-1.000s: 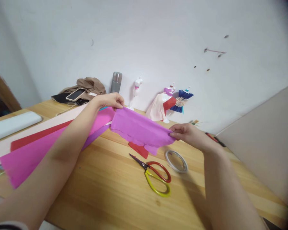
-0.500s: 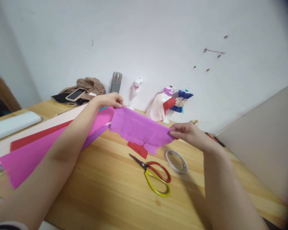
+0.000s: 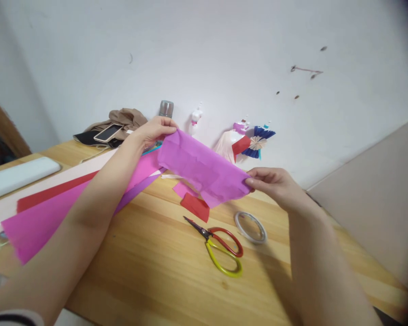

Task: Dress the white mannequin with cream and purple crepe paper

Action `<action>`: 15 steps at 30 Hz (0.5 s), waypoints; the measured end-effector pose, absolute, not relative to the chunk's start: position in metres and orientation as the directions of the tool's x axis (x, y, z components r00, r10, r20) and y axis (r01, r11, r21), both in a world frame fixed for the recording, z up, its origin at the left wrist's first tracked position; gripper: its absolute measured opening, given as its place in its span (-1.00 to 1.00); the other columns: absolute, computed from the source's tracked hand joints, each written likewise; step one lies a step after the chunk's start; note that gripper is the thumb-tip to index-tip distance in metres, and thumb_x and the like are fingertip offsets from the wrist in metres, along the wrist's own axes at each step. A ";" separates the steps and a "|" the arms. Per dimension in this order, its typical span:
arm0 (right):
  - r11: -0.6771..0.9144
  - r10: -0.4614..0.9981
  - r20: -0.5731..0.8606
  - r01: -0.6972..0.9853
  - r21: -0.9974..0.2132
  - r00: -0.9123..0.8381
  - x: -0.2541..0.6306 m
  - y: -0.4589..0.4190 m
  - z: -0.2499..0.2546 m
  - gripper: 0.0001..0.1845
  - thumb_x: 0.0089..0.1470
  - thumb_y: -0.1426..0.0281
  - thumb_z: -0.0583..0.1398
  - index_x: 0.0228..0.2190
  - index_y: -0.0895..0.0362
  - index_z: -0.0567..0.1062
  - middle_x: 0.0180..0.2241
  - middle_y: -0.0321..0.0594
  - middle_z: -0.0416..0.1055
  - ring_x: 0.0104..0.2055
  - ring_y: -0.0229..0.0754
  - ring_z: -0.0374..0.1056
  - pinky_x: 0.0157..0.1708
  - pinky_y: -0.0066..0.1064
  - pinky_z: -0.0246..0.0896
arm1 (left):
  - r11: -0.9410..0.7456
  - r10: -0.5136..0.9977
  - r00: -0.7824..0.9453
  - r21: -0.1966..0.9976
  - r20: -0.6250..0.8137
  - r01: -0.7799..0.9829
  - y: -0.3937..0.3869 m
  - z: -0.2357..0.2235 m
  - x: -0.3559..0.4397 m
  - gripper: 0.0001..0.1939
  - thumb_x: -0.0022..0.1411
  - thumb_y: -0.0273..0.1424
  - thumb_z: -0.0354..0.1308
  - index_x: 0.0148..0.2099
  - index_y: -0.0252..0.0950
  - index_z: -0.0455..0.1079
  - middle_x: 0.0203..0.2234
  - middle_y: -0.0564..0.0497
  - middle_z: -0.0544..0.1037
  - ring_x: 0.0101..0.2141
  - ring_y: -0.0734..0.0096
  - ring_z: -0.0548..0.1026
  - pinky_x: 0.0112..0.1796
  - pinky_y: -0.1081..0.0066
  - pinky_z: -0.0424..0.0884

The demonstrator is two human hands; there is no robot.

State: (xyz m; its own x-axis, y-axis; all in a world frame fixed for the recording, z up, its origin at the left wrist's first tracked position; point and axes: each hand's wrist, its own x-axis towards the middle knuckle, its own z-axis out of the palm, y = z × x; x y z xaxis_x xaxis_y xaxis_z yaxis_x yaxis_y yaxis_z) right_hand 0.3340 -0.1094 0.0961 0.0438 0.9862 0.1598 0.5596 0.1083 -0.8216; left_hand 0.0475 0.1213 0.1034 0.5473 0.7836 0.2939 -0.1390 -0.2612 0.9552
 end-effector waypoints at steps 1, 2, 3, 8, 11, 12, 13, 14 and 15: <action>0.116 0.980 0.187 0.551 -0.826 0.074 0.332 -0.109 0.097 -0.58 -0.13 -0.03 0.40 -0.54 0.08 0.57 -0.56 -0.26 0.45 -0.48 -0.24 0.30 -0.40 -0.33 0.24 | -0.238 0.800 0.518 0.953 0.302 -0.189 0.120 0.104 0.049 -0.90 0.03 -0.49 0.29 -0.35 -0.37 0.45 -0.52 0.05 0.44 -0.52 0.51 0.36 -0.22 0.33 0.35; 0.125 0.971 0.215 0.545 -0.829 0.104 0.330 -0.109 0.098 -0.58 -0.15 -0.03 0.40 -0.56 0.07 0.57 -0.57 -0.27 0.44 -0.49 -0.24 0.29 -0.41 -0.33 0.24 | -0.219 0.812 0.496 0.948 0.309 -0.232 0.120 0.105 0.051 -0.90 0.03 -0.49 0.29 -0.35 -0.37 0.45 -0.51 0.05 0.44 -0.50 0.50 0.37 -0.19 0.31 0.35; 0.137 0.961 0.244 0.544 -0.828 0.129 0.328 -0.109 0.098 -0.58 -0.15 -0.03 0.40 -0.57 0.07 0.56 -0.58 -0.27 0.43 -0.50 -0.24 0.29 -0.42 -0.33 0.23 | -0.206 0.821 0.476 0.941 0.315 -0.268 0.120 0.106 0.052 -0.90 0.03 -0.49 0.29 -0.35 -0.37 0.44 -0.50 0.04 0.45 -0.48 0.48 0.39 -0.15 0.29 0.35; 0.165 0.918 0.331 0.552 -0.817 0.217 0.321 -0.110 0.102 -0.61 -0.12 -0.01 0.38 -0.60 0.03 0.51 -0.62 -0.28 0.39 -0.52 -0.23 0.27 -0.45 -0.32 0.20 | -0.169 0.843 0.436 0.925 0.314 -0.341 0.120 0.109 0.055 -0.92 0.14 -0.49 0.25 -0.35 -0.37 0.39 -0.49 0.04 0.44 -0.45 0.50 0.40 -0.15 0.34 0.36; 0.134 0.905 0.327 0.548 -0.826 0.271 0.319 -0.110 0.102 -0.63 -0.11 0.01 0.38 -0.60 0.02 0.50 -0.62 -0.27 0.37 -0.54 -0.22 0.28 -0.47 -0.30 0.22 | -0.155 0.842 0.455 0.937 0.291 -0.313 0.121 0.111 0.053 -0.89 0.18 -0.49 0.23 -0.35 -0.37 0.35 -0.51 0.04 0.43 -0.45 0.52 0.38 -0.25 0.44 0.35; 0.125 0.902 0.324 0.545 -0.829 0.286 0.319 -0.110 0.103 -0.63 -0.12 0.02 0.38 -0.59 0.02 0.50 -0.62 -0.26 0.37 -0.54 -0.22 0.28 -0.47 -0.29 0.22 | -0.162 0.841 0.458 0.942 0.288 -0.295 0.121 0.111 0.053 -0.89 0.19 -0.48 0.24 -0.35 -0.37 0.35 -0.51 0.03 0.43 -0.45 0.51 0.38 -0.26 0.45 0.35; 0.118 0.898 0.322 0.540 -0.834 0.301 0.319 -0.110 0.102 -0.64 -0.13 0.02 0.38 -0.59 0.02 0.50 -0.61 -0.27 0.36 -0.54 -0.21 0.28 -0.48 -0.29 0.23 | -0.174 0.842 0.457 0.946 0.287 -0.273 0.121 0.111 0.053 -0.88 0.19 -0.48 0.24 -0.34 -0.36 0.34 -0.51 0.03 0.43 -0.44 0.50 0.39 -0.26 0.45 0.35; 0.114 0.893 0.322 0.533 -0.838 0.315 0.320 -0.109 0.102 -0.64 -0.14 0.03 0.39 -0.58 0.02 0.51 -0.62 -0.27 0.36 -0.54 -0.21 0.28 -0.48 -0.29 0.23 | -0.189 0.842 0.456 0.950 0.288 -0.251 0.121 0.111 0.052 -0.87 0.20 -0.47 0.24 -0.35 -0.36 0.33 -0.51 0.03 0.43 -0.43 0.49 0.39 -0.26 0.45 0.35; 0.111 0.889 0.321 0.526 -0.843 0.327 0.321 -0.108 0.102 -0.65 -0.15 0.03 0.40 -0.57 0.02 0.51 -0.62 -0.27 0.35 -0.54 -0.21 0.28 -0.49 -0.29 0.22 | -0.201 0.843 0.454 0.952 0.288 -0.231 0.121 0.111 0.053 -0.86 0.21 -0.46 0.23 -0.35 -0.36 0.33 -0.51 0.03 0.42 -0.42 0.48 0.40 -0.24 0.44 0.36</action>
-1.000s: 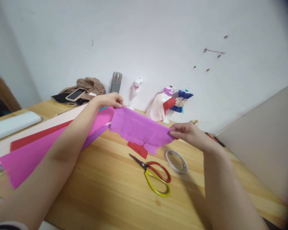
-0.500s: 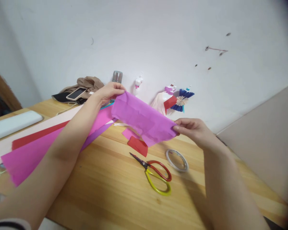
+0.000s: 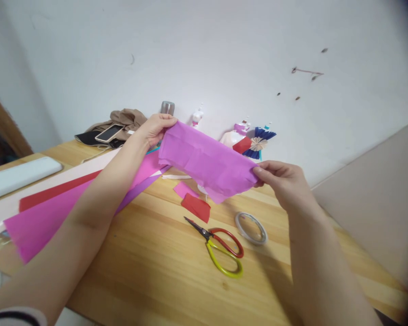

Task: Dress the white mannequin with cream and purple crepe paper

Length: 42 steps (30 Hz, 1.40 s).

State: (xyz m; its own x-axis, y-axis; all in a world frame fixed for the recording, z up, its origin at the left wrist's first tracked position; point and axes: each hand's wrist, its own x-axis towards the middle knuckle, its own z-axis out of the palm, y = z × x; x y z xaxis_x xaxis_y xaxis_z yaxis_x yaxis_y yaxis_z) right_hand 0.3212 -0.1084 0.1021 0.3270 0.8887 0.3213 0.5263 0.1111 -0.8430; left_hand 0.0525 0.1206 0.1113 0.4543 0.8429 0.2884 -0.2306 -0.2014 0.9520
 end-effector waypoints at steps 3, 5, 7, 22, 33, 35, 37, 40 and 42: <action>0.100 0.881 0.316 0.514 -0.852 0.352 0.325 -0.106 0.101 -0.67 -0.17 0.06 0.41 -0.58 0.03 0.52 -0.63 -0.27 0.34 -0.55 -0.22 0.27 -0.51 -0.30 0.21 | -0.205 0.848 0.450 0.956 0.280 -0.210 0.119 0.111 0.054 -0.87 0.21 -0.48 0.22 -0.36 -0.37 0.33 -0.52 0.04 0.41 -0.43 0.50 0.41 -0.24 0.43 0.37; 0.089 0.879 0.308 0.511 -0.855 0.363 0.327 -0.105 0.100 -0.67 -0.16 0.07 0.42 -0.58 0.03 0.51 -0.63 -0.27 0.34 -0.55 -0.23 0.27 -0.51 -0.31 0.21 | -0.181 0.851 0.454 0.959 0.265 -0.220 0.117 0.110 0.055 -0.88 0.20 -0.51 0.22 -0.37 -0.38 0.34 -0.54 0.05 0.40 -0.47 0.54 0.38 -0.27 0.45 0.38; 0.080 0.877 0.303 0.508 -0.858 0.374 0.329 -0.104 0.100 -0.67 -0.16 0.07 0.42 -0.59 0.03 0.51 -0.63 -0.28 0.35 -0.56 -0.23 0.27 -0.51 -0.31 0.21 | -0.156 0.852 0.461 0.961 0.248 -0.230 0.116 0.110 0.056 -0.88 0.19 -0.54 0.22 -0.39 -0.39 0.35 -0.57 0.07 0.39 -0.51 0.57 0.36 -0.29 0.46 0.38; 0.007 0.923 0.222 0.560 -0.828 0.315 0.334 -0.104 0.099 -0.68 -0.19 0.06 0.41 -0.63 0.02 0.54 -0.64 -0.22 0.44 -0.55 -0.19 0.29 -0.49 -0.28 0.24 | -0.219 0.850 0.480 0.974 0.219 -0.057 0.130 0.107 0.050 -0.85 0.15 -0.40 0.31 -0.29 -0.36 0.42 -0.59 0.08 0.38 -0.56 0.56 0.32 -0.43 0.46 0.23; -0.043 0.997 0.022 0.722 -0.690 0.080 0.344 -0.114 0.102 -0.51 -0.08 -0.04 0.35 -0.50 0.18 0.63 -0.49 -0.14 0.51 -0.37 -0.13 0.33 -0.28 -0.28 0.24 | -0.444 0.803 0.475 0.893 0.361 0.073 0.101 0.126 0.049 -0.90 0.14 -0.45 0.26 -0.36 -0.40 0.43 -0.56 0.07 0.35 -0.54 0.60 0.26 -0.45 0.48 0.14; -0.043 0.997 0.020 0.742 -0.669 0.076 0.344 -0.115 0.103 -0.53 -0.08 -0.02 0.35 -0.50 0.18 0.64 -0.48 -0.13 0.52 -0.38 -0.14 0.31 -0.30 -0.28 0.22 | -0.496 0.783 0.465 0.866 0.414 0.064 0.089 0.133 0.049 -0.90 0.16 -0.46 0.24 -0.37 -0.40 0.43 -0.54 0.06 0.35 -0.51 0.58 0.28 -0.43 0.48 0.16; -0.064 0.988 0.059 0.728 -0.683 0.142 0.344 -0.115 0.103 -0.56 -0.10 0.01 0.36 -0.48 0.17 0.65 -0.50 -0.16 0.50 -0.45 -0.20 0.25 -0.38 -0.31 0.17 | -0.526 0.775 0.442 0.849 0.452 0.055 0.083 0.137 0.049 -0.90 0.18 -0.46 0.22 -0.36 -0.40 0.43 -0.53 0.05 0.36 -0.49 0.56 0.30 -0.42 0.48 0.17; -0.082 0.929 0.175 0.643 -0.761 0.326 0.343 -0.111 0.100 -0.62 -0.16 0.07 0.38 -0.49 0.16 0.64 -0.68 -0.28 0.33 -0.57 -0.30 0.09 -0.53 -0.35 -0.02 | -0.539 0.774 0.446 0.838 0.450 0.089 0.086 0.137 0.046 -0.89 0.18 -0.44 0.22 -0.35 -0.41 0.44 -0.54 0.05 0.35 -0.46 0.53 0.31 -0.39 0.46 0.18; -0.042 0.875 0.226 0.532 -0.846 0.428 0.341 -0.108 0.098 -0.67 -0.24 0.15 0.42 -0.51 0.15 0.61 -0.75 -0.34 0.23 -0.62 -0.33 0.04 -0.57 -0.36 -0.12 | -0.527 0.781 0.461 0.841 0.421 0.124 0.092 0.137 0.043 -0.89 0.17 -0.43 0.24 -0.33 -0.41 0.46 -0.57 0.07 0.31 -0.44 0.51 0.33 -0.37 0.44 0.18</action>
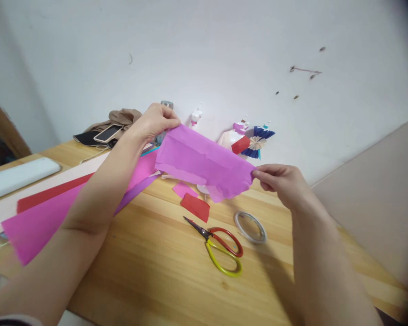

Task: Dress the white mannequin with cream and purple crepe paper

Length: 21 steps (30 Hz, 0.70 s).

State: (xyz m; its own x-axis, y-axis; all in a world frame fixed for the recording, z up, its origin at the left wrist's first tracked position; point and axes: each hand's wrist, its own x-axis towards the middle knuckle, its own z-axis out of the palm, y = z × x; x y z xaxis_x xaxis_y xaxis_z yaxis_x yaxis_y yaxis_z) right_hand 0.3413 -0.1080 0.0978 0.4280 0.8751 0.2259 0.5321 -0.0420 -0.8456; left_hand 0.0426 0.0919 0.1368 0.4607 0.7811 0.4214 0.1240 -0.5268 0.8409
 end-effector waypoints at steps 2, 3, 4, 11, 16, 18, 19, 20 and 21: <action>0.020 0.838 0.231 0.396 -0.918 0.494 0.340 -0.105 0.097 -0.69 -0.37 0.25 0.46 -0.53 0.14 0.58 -0.75 -0.34 0.26 -0.64 -0.33 0.05 -0.60 -0.37 -0.14 | -0.497 0.791 0.474 0.858 0.386 0.129 0.095 0.137 0.039 -0.89 0.16 -0.44 0.26 -0.30 -0.42 0.48 -0.61 0.10 0.27 -0.46 0.52 0.33 -0.36 0.43 0.16; 0.052 0.824 0.228 0.333 -0.942 0.518 0.339 -0.104 0.097 -0.69 -0.43 0.30 0.47 -0.55 0.13 0.57 -0.74 -0.33 0.28 -0.64 -0.34 0.06 -0.61 -0.38 -0.13 | -0.471 0.797 0.482 0.874 0.363 0.122 0.095 0.138 0.037 -0.90 0.16 -0.46 0.26 -0.30 -0.42 0.48 -0.62 0.12 0.25 -0.49 0.55 0.31 -0.37 0.43 0.15; 0.082 0.812 0.227 0.280 -0.956 0.537 0.338 -0.103 0.098 -0.70 -0.46 0.34 0.47 -0.56 0.12 0.56 -0.73 -0.32 0.30 -0.64 -0.34 0.08 -0.62 -0.38 -0.12 | -0.438 0.803 0.495 0.892 0.332 0.112 0.094 0.139 0.036 -0.92 0.17 -0.48 0.26 -0.29 -0.42 0.48 -0.64 0.13 0.23 -0.52 0.59 0.28 -0.38 0.44 0.13; 0.241 0.811 0.266 0.118 -0.963 0.520 0.335 -0.105 0.104 -0.82 -0.41 0.43 0.39 -0.58 0.08 0.55 -0.71 -0.30 0.32 -0.64 -0.32 0.13 -0.62 -0.38 -0.13 | -0.244 0.789 0.592 0.968 0.161 0.062 0.082 0.146 0.033 -0.88 0.26 -0.58 0.16 -0.36 -0.38 0.38 -0.74 0.19 0.21 -0.69 0.69 0.09 -0.50 0.48 0.03; 0.223 0.847 0.223 0.059 -0.973 0.483 0.334 -0.109 0.107 -0.86 -0.36 0.44 0.35 -0.58 0.07 0.56 -0.67 -0.27 0.38 -0.60 -0.26 0.25 -0.56 -0.35 0.09 | -0.126 0.759 0.636 0.990 0.137 -0.063 0.085 0.144 0.038 -0.81 0.31 -0.56 0.11 -0.39 -0.36 0.30 -0.66 0.09 0.36 -0.61 0.61 0.31 -0.40 0.46 0.23; 0.210 0.858 0.203 0.038 -0.977 0.472 0.334 -0.110 0.108 -0.85 -0.35 0.43 0.39 -0.58 0.08 0.56 -0.66 -0.26 0.41 -0.59 -0.27 0.28 -0.54 -0.37 0.14 | -0.121 0.740 0.658 0.990 0.140 -0.076 0.084 0.143 0.041 -0.80 0.33 -0.50 0.14 -0.39 -0.36 0.30 -0.65 0.10 0.35 -0.60 0.61 0.31 -0.42 0.46 0.20; 0.208 0.858 0.201 0.039 -0.977 0.473 0.333 -0.110 0.107 -0.83 -0.36 0.41 0.41 -0.59 0.08 0.55 -0.67 -0.27 0.41 -0.59 -0.28 0.29 -0.54 -0.39 0.16 | -0.140 0.727 0.670 0.988 0.151 -0.070 0.083 0.142 0.042 -0.80 0.32 -0.48 0.17 -0.39 -0.36 0.31 -0.65 0.11 0.34 -0.61 0.62 0.28 -0.44 0.46 0.17; 0.208 0.855 0.205 0.046 -0.977 0.476 0.333 -0.110 0.107 -0.80 -0.37 0.39 0.44 -0.59 0.07 0.54 -0.68 -0.28 0.41 -0.59 -0.28 0.30 -0.54 -0.41 0.17 | -0.171 0.713 0.681 0.983 0.167 -0.062 0.082 0.141 0.043 -0.80 0.30 -0.46 0.21 -0.38 -0.37 0.32 -0.64 0.12 0.33 -0.62 0.64 0.26 -0.46 0.46 0.14; 0.211 0.852 0.211 0.055 -0.976 0.480 0.332 -0.109 0.107 -0.76 -0.39 0.38 0.47 -0.60 0.07 0.53 -0.68 -0.30 0.40 -0.60 -0.29 0.30 -0.55 -0.43 0.18 | -0.205 0.703 0.688 0.978 0.181 -0.048 0.081 0.140 0.045 -0.81 0.26 -0.47 0.25 -0.38 -0.38 0.34 -0.64 0.13 0.32 -0.63 0.67 0.22 -0.48 0.47 0.10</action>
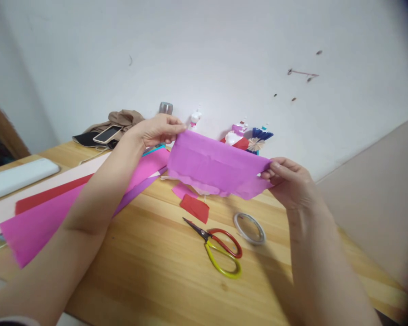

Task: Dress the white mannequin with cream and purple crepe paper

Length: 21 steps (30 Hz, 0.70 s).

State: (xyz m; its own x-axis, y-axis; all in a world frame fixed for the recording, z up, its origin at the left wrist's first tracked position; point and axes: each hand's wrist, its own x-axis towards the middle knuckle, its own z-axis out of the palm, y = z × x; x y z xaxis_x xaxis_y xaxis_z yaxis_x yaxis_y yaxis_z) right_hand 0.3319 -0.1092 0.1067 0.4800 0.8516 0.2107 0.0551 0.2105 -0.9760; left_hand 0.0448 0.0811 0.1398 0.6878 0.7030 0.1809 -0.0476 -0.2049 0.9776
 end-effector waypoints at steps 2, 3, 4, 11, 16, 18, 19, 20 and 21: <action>0.221 0.846 0.229 0.074 -0.972 0.482 0.330 -0.107 0.105 -0.66 -0.45 0.32 0.52 -0.61 0.08 0.50 -0.71 -0.34 0.37 -0.62 -0.32 0.29 -0.58 -0.49 0.19 | -0.261 0.699 0.686 0.965 0.202 -0.019 0.079 0.137 0.048 -0.81 0.19 -0.51 0.31 -0.40 -0.38 0.34 -0.63 0.14 0.32 -0.64 0.71 0.17 -0.50 0.49 0.04; 0.229 0.844 0.239 0.080 -0.970 0.480 0.328 -0.106 0.105 -0.61 -0.49 0.29 0.54 -0.63 0.08 0.48 -0.73 -0.35 0.36 -0.64 -0.33 0.28 -0.61 -0.51 0.18 | -0.277 0.700 0.683 0.961 0.210 -0.012 0.078 0.135 0.049 -0.79 0.16 -0.53 0.32 -0.41 -0.38 0.33 -0.63 0.15 0.31 -0.63 0.72 0.16 -0.50 0.50 0.03; 0.237 0.844 0.247 0.082 -0.968 0.475 0.327 -0.105 0.104 -0.58 -0.53 0.26 0.55 -0.64 0.09 0.46 -0.74 -0.36 0.36 -0.66 -0.34 0.28 -0.63 -0.54 0.18 | -0.287 0.697 0.683 0.958 0.218 -0.012 0.077 0.134 0.051 -0.78 0.14 -0.55 0.33 -0.43 -0.38 0.31 -0.63 0.15 0.30 -0.63 0.72 0.16 -0.51 0.52 0.02; 0.251 0.849 0.242 0.044 -0.967 0.469 0.316 -0.106 0.106 -0.62 -0.52 0.37 0.52 -0.69 0.12 0.44 -0.79 -0.35 0.33 -0.75 -0.39 0.22 -0.74 -0.61 0.12 | -0.250 0.616 0.740 0.958 0.269 -0.140 0.070 0.132 0.058 -0.72 0.14 -0.64 0.27 -0.46 -0.34 0.22 -0.65 0.15 0.28 -0.67 0.73 0.15 -0.59 0.53 -0.05; 0.292 0.865 0.284 0.045 -0.955 0.414 0.315 -0.106 0.104 -0.65 -0.44 0.39 0.51 -0.53 0.08 0.52 -0.73 -0.43 0.34 -0.73 -0.42 0.19 -0.69 -0.57 0.18 | -0.145 0.623 0.747 0.973 0.231 -0.180 0.067 0.134 0.062 -0.76 0.00 -0.70 0.29 -0.28 -0.38 0.39 -0.56 0.12 0.41 -0.69 0.75 0.18 -0.64 0.53 -0.06; 0.294 0.877 0.303 0.083 -0.952 0.373 0.318 -0.106 0.103 -0.66 -0.40 0.36 0.50 -0.47 0.06 0.55 -0.69 -0.45 0.33 -0.72 -0.44 0.15 -0.71 -0.57 0.10 | -0.128 0.619 0.755 0.976 0.218 -0.176 0.067 0.133 0.063 -0.75 0.01 -0.69 0.28 -0.22 -0.40 0.44 -0.56 0.09 0.43 -0.67 0.73 0.21 -0.64 0.54 -0.02; 0.291 0.881 0.311 0.111 -0.950 0.357 0.319 -0.106 0.102 -0.67 -0.38 0.36 0.49 -0.46 0.06 0.57 -0.68 -0.45 0.33 -0.72 -0.45 0.12 -0.71 -0.57 0.05 | -0.128 0.617 0.757 0.976 0.216 -0.174 0.067 0.133 0.063 -0.78 0.02 -0.68 0.28 -0.23 -0.41 0.45 -0.57 0.09 0.43 -0.66 0.72 0.23 -0.63 0.54 0.00; 0.282 0.884 0.315 0.142 -0.949 0.345 0.321 -0.106 0.102 -0.68 -0.36 0.35 0.48 -0.45 0.05 0.58 -0.67 -0.44 0.33 -0.71 -0.44 0.11 -0.72 -0.55 0.02 | -0.130 0.616 0.758 0.976 0.216 -0.173 0.068 0.132 0.064 -0.80 0.02 -0.67 0.28 -0.25 -0.42 0.46 -0.59 0.10 0.42 -0.66 0.71 0.24 -0.62 0.54 0.03; 0.270 0.887 0.314 0.172 -0.948 0.338 0.322 -0.107 0.101 -0.70 -0.35 0.35 0.47 -0.43 0.04 0.60 -0.67 -0.43 0.34 -0.69 -0.43 0.12 -0.71 -0.54 0.00 | -0.133 0.614 0.758 0.976 0.218 -0.173 0.069 0.131 0.065 -0.82 0.03 -0.66 0.28 -0.27 -0.42 0.47 -0.60 0.10 0.41 -0.65 0.70 0.25 -0.61 0.54 0.06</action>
State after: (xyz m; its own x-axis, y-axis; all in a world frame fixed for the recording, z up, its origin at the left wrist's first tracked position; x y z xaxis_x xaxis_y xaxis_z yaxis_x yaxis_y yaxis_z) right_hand 0.3223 -0.1066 0.1010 0.3377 0.8874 0.3138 0.1715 0.2698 -0.9475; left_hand 0.0648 0.0689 0.1312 0.7583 0.6142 0.2184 -0.1730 -0.1334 0.9759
